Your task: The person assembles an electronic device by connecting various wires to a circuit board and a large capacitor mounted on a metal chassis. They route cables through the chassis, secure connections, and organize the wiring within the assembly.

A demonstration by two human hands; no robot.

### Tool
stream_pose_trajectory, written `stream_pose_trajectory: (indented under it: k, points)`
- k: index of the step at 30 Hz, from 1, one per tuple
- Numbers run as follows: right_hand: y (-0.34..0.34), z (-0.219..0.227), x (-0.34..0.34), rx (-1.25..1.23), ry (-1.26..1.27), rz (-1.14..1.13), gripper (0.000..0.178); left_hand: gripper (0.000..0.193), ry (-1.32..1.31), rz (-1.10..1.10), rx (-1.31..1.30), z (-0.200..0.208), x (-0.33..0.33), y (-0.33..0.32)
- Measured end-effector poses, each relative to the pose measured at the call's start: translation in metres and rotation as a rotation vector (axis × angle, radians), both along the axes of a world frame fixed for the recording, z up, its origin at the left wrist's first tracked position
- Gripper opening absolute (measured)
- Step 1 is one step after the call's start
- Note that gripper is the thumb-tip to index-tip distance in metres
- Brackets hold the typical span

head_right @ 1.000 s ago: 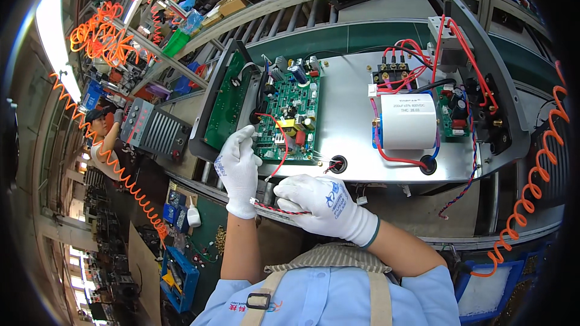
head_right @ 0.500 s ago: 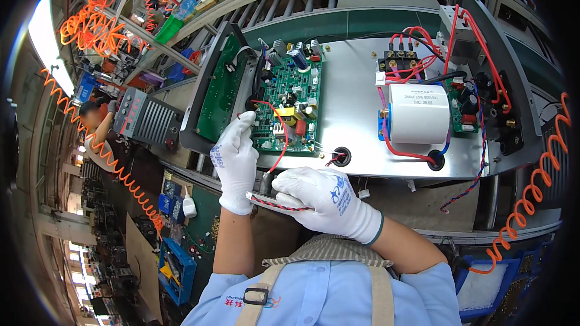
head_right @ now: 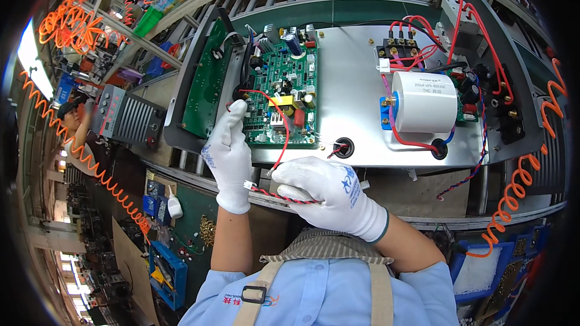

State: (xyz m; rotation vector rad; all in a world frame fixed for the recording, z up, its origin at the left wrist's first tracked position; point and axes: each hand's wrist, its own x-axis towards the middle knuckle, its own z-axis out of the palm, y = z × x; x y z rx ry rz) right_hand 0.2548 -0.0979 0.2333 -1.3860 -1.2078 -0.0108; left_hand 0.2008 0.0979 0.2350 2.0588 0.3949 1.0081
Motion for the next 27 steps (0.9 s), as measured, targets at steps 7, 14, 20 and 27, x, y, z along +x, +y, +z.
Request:
stream_pose_trajectory:
  k: [7,14,20,27]
  points:
    - [0.001,0.003,0.0,-0.027,0.051,-0.001,0.028,0.032,0.016,-0.068,-0.207,0.015,0.006,0.003]
    - [0.001,0.003,0.001,-0.032,0.027,0.015,0.028,0.036,-0.033,-0.145,-0.173,0.005,-0.001,0.012]
    - [0.001,-0.003,-0.001,-0.047,0.009,-0.005,0.03,0.038,0.031,-0.097,-0.028,0.001,-0.003,0.01]
    - [-0.003,0.013,-0.003,-0.103,0.151,0.006,0.038,0.041,0.003,-0.072,0.237,-0.005,0.0,0.01]
